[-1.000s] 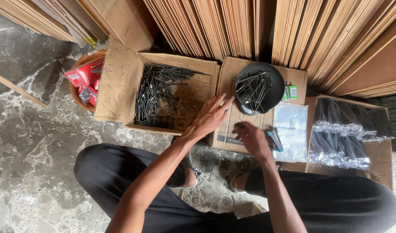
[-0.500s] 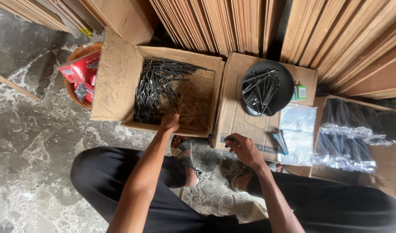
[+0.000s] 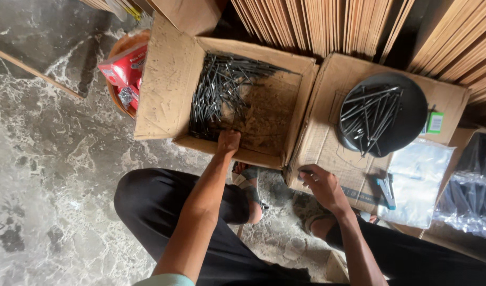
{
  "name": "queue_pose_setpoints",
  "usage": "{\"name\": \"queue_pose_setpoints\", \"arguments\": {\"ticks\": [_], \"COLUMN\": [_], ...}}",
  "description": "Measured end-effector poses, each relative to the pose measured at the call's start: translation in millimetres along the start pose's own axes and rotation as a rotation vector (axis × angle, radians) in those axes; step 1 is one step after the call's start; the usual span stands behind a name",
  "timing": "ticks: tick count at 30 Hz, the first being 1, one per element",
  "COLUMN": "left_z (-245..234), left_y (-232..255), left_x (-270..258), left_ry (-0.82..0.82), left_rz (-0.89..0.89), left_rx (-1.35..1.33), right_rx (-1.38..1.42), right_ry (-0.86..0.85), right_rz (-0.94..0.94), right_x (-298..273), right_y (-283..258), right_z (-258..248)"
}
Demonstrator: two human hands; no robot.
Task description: The person sits on the floor and transfers metal fasteners from a cardboard box into a black bowl. They then open a small plastic bag and place fasteners inside it.
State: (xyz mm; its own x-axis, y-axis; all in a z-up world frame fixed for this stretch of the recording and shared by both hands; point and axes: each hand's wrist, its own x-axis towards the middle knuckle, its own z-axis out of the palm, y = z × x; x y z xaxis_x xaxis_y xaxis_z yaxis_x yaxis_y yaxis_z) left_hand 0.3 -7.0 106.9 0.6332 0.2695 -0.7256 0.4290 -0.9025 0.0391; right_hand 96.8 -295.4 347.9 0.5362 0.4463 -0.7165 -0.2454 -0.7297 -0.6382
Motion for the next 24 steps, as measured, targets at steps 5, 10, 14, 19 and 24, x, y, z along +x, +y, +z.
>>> {"name": "queue_pose_setpoints", "arguments": {"ticks": [5, 10, 14, 19, 24], "left_z": [-10, -53, -95, -184, -200], "left_y": [-4, 30, 85, 169, 198], "left_x": [-7, -20, -37, -130, -174], "left_ry": [0.11, 0.323, 0.616, 0.813, 0.869], "left_rz": [0.124, 0.198, 0.196, 0.482, 0.635], "left_rx": [0.001, -0.365, -0.647, -0.859, -0.962], "right_rx": [0.068, 0.115, 0.11, 0.132, 0.083], "right_ry": [0.016, 0.048, 0.095, 0.212, 0.219], "right_rz": [-0.006, -0.034, -0.108, -0.227, -0.281], "right_x": [1, -1, -4, -37, -38], "right_y": [-1, 4, 7, -38, -25], "right_z": [-2, -6, -3, 0, 3]}}
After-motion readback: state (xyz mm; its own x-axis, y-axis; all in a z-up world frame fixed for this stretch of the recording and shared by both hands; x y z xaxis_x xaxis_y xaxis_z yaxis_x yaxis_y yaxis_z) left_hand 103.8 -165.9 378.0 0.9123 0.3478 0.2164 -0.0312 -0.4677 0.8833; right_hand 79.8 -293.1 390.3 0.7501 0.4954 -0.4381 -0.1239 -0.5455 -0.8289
